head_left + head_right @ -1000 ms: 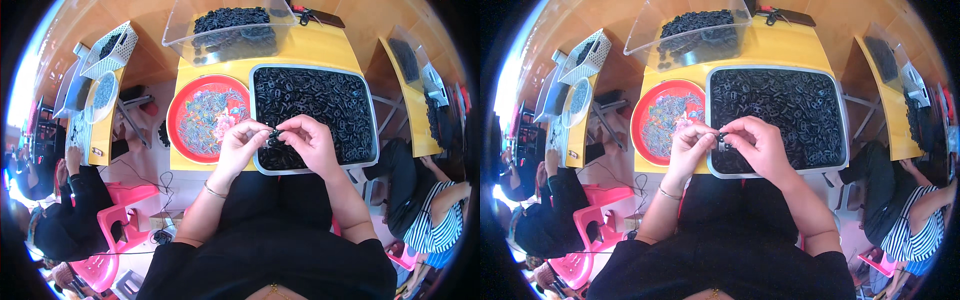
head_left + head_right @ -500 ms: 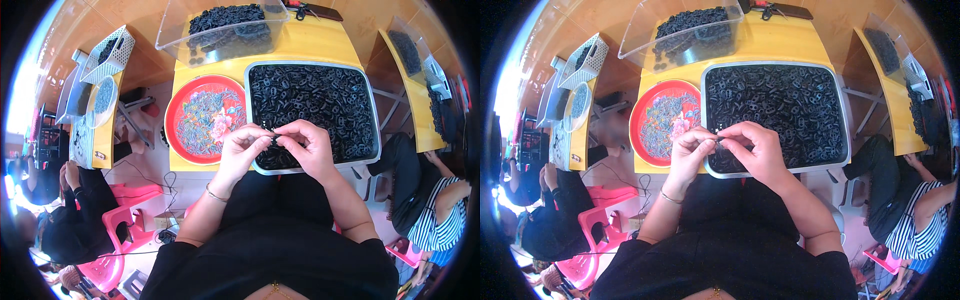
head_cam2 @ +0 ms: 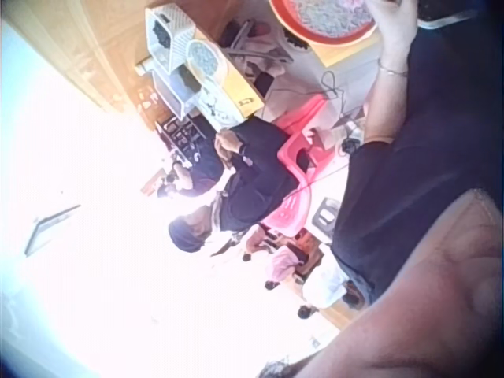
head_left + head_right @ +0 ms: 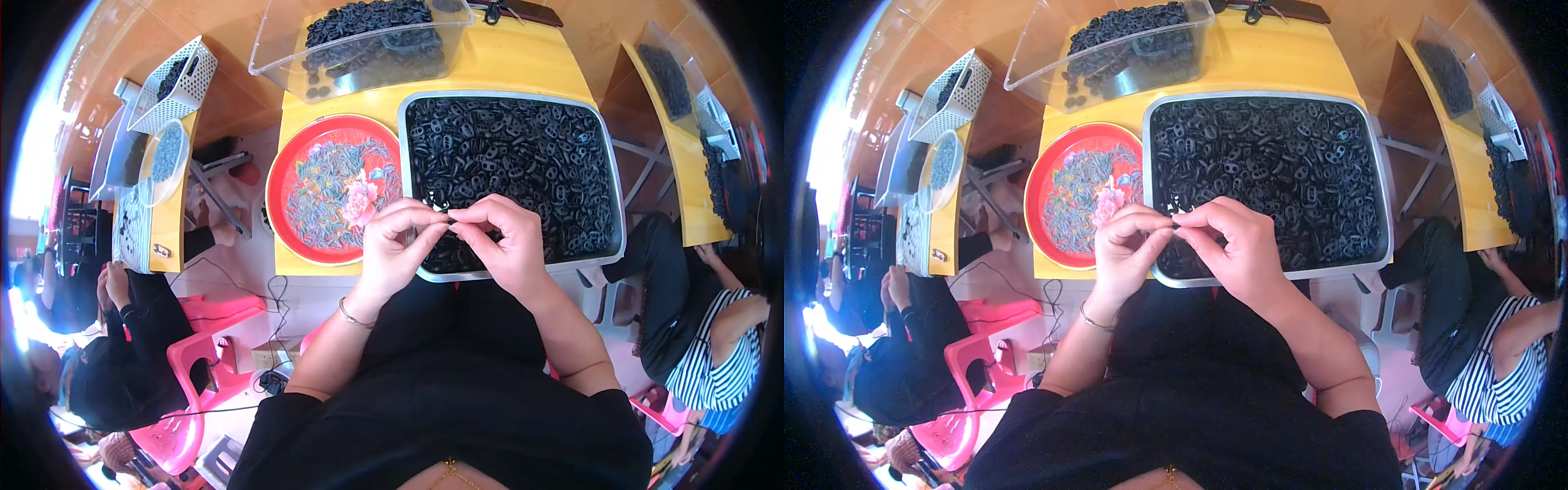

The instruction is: The person sits at a yellow table and repeatedly picks up small black plastic rings and metal pins from a red tray. They insert the pins into the rings and place the assembled units into a clear plastic container. The process is repetitive and involves fine motor manipulation of small parts.

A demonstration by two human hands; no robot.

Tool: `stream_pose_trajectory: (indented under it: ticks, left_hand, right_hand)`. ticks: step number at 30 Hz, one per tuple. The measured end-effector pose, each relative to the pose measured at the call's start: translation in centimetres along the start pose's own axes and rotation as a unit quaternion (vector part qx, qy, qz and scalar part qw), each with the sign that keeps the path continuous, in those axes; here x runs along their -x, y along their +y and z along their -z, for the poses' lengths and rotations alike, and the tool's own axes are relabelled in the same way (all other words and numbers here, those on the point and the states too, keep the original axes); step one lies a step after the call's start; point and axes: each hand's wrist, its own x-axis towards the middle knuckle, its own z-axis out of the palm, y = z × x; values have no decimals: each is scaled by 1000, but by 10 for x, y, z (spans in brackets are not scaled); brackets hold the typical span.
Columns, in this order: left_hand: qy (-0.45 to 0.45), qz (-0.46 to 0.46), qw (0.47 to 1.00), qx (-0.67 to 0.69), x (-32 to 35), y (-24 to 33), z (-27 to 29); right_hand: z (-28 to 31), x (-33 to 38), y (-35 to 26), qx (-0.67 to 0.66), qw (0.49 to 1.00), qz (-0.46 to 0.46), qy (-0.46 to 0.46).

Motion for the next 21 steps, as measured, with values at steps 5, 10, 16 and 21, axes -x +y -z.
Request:
stream_pose_trajectory:
  ticks: [5,10,16,21]
  left_hand:
    - [-11,43,999,8,0,2,3]
    - [2,109,987,121,-1,7,5]
    - [-7,128,987,95,0,7,5]
    - [-17,134,985,106,0,9,5]
  right_hand:
    - [-2,2,9,-175,976,-126,1]
    - [0,3,8,-134,986,-95,-17]
    - [-2,2,8,-95,994,-48,-8]
    - [-2,1,8,-71,997,-24,-8]
